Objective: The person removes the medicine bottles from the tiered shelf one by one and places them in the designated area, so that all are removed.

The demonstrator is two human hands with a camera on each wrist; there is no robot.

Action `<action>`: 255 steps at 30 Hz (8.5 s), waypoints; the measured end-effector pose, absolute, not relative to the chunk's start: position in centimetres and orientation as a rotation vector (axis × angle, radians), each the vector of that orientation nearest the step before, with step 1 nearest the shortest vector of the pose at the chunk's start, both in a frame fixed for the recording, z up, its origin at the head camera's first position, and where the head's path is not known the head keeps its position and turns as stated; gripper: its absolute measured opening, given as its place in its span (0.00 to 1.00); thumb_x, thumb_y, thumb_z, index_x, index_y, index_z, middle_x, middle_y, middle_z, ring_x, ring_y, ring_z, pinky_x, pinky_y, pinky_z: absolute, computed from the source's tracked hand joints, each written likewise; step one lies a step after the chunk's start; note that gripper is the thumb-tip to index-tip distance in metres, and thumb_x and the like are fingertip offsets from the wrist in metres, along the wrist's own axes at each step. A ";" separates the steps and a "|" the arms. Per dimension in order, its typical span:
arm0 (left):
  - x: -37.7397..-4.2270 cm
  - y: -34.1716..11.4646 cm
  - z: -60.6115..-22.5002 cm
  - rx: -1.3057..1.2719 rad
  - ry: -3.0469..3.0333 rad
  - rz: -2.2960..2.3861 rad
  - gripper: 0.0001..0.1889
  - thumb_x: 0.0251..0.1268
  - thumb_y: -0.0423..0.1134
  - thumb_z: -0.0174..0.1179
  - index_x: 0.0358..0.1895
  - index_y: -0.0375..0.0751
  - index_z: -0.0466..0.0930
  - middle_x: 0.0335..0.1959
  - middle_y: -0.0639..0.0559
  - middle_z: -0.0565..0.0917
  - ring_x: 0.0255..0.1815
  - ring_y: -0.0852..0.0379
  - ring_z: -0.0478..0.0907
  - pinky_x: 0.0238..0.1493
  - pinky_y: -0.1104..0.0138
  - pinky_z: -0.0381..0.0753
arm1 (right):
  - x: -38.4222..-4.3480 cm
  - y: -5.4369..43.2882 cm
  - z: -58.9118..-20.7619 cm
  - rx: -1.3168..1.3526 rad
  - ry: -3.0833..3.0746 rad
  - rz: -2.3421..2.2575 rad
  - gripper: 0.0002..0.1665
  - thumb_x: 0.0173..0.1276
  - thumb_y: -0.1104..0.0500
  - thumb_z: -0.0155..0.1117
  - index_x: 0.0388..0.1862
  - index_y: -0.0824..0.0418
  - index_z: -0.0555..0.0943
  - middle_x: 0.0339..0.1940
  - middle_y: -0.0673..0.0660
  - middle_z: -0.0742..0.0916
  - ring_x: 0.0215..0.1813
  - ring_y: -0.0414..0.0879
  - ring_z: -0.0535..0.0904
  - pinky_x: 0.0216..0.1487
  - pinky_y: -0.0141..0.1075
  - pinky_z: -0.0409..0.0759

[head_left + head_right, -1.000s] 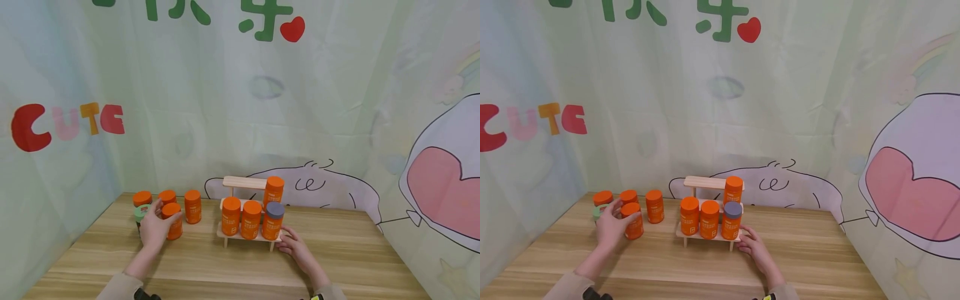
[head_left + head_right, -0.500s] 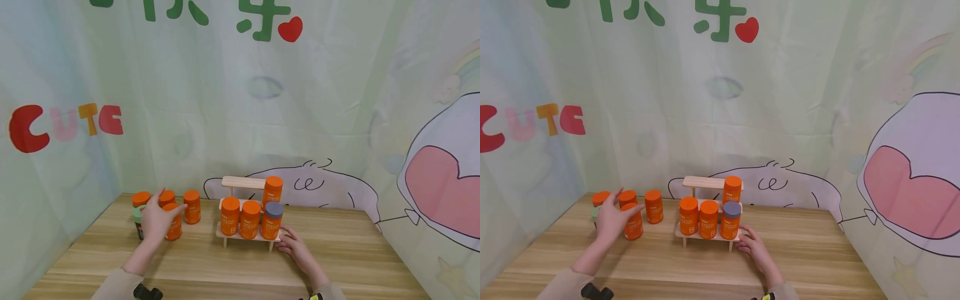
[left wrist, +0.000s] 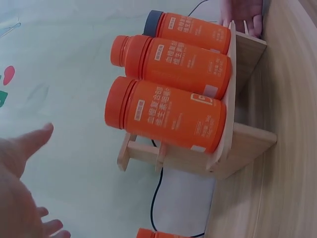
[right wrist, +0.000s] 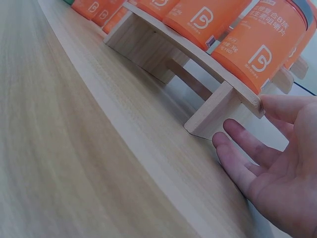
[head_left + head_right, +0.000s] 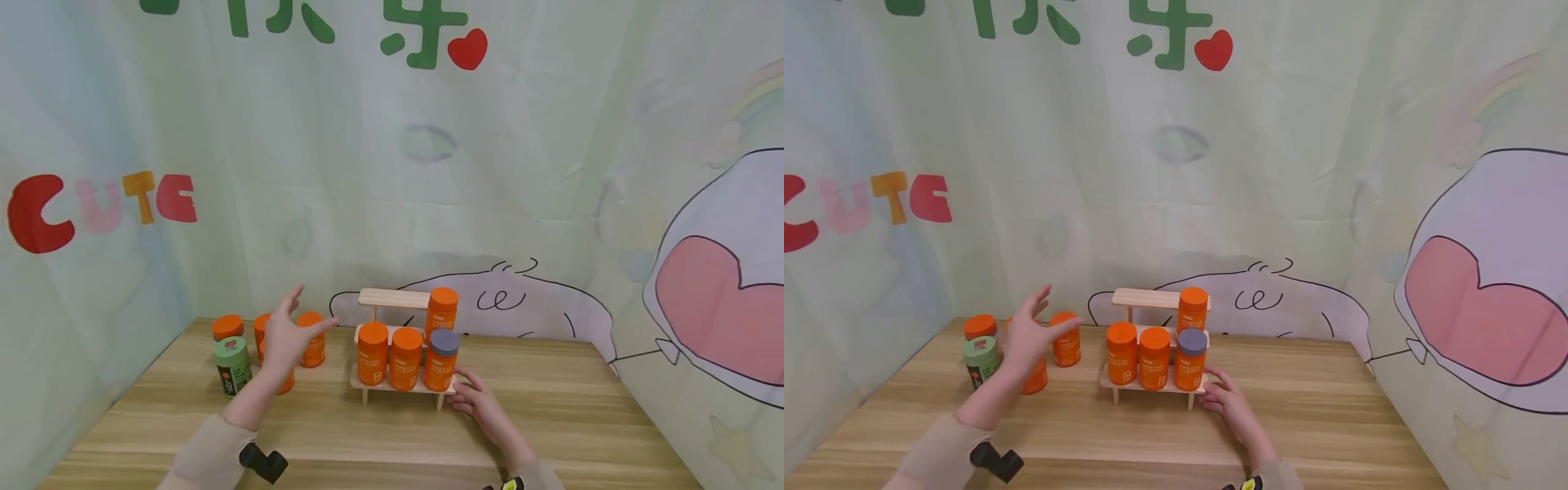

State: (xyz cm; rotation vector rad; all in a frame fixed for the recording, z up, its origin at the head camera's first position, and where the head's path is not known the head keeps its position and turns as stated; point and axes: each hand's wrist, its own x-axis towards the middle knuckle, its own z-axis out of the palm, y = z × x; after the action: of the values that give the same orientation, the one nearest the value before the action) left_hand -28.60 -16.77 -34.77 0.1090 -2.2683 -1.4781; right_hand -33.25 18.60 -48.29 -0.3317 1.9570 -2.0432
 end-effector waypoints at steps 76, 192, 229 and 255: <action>-38.2 -0.8 -33.4 -0.476 -2.551 -1.837 0.39 0.55 0.36 0.72 0.71 0.38 0.64 0.61 0.40 0.78 0.60 0.44 0.76 0.64 0.51 0.75 | -33.4 18.5 -48.4 -0.324 1.946 -2.082 0.32 0.77 0.60 0.49 0.73 0.72 0.55 0.40 0.50 0.82 0.40 0.39 0.81 0.49 0.31 0.81; -31.8 -17.2 -34.8 0.016 -2.251 -1.729 0.36 0.59 0.39 0.70 0.70 0.39 0.65 0.64 0.38 0.75 0.63 0.43 0.72 0.65 0.51 0.73 | -33.6 18.5 -48.5 -0.281 2.036 -2.034 0.33 0.76 0.58 0.51 0.73 0.71 0.56 0.49 0.58 0.80 0.42 0.40 0.80 0.48 0.30 0.81; -30.6 -17.6 -38.5 0.197 -2.467 -1.440 0.37 0.59 0.38 0.69 0.69 0.28 0.63 0.64 0.29 0.73 0.62 0.34 0.72 0.64 0.44 0.72 | -33.2 17.9 -48.3 -0.274 2.257 -2.037 0.28 0.73 0.63 0.53 0.67 0.76 0.65 0.64 0.75 0.73 0.51 0.42 0.78 0.51 0.31 0.80; -30.8 -16.3 -41.7 0.305 -2.469 -1.327 0.35 0.58 0.33 0.69 0.66 0.24 0.64 0.63 0.25 0.72 0.63 0.31 0.70 0.66 0.41 0.68 | -33.4 18.0 -48.4 -0.275 2.227 -2.045 0.28 0.72 0.63 0.54 0.67 0.76 0.65 0.64 0.75 0.73 0.54 0.47 0.78 0.53 0.33 0.80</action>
State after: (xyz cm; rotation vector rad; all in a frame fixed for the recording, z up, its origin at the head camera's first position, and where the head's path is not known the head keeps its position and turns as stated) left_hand -30.76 -16.26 -41.72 0.3049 -2.4692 -1.3267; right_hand -33.40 17.98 -48.40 -0.2750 2.2274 -2.0453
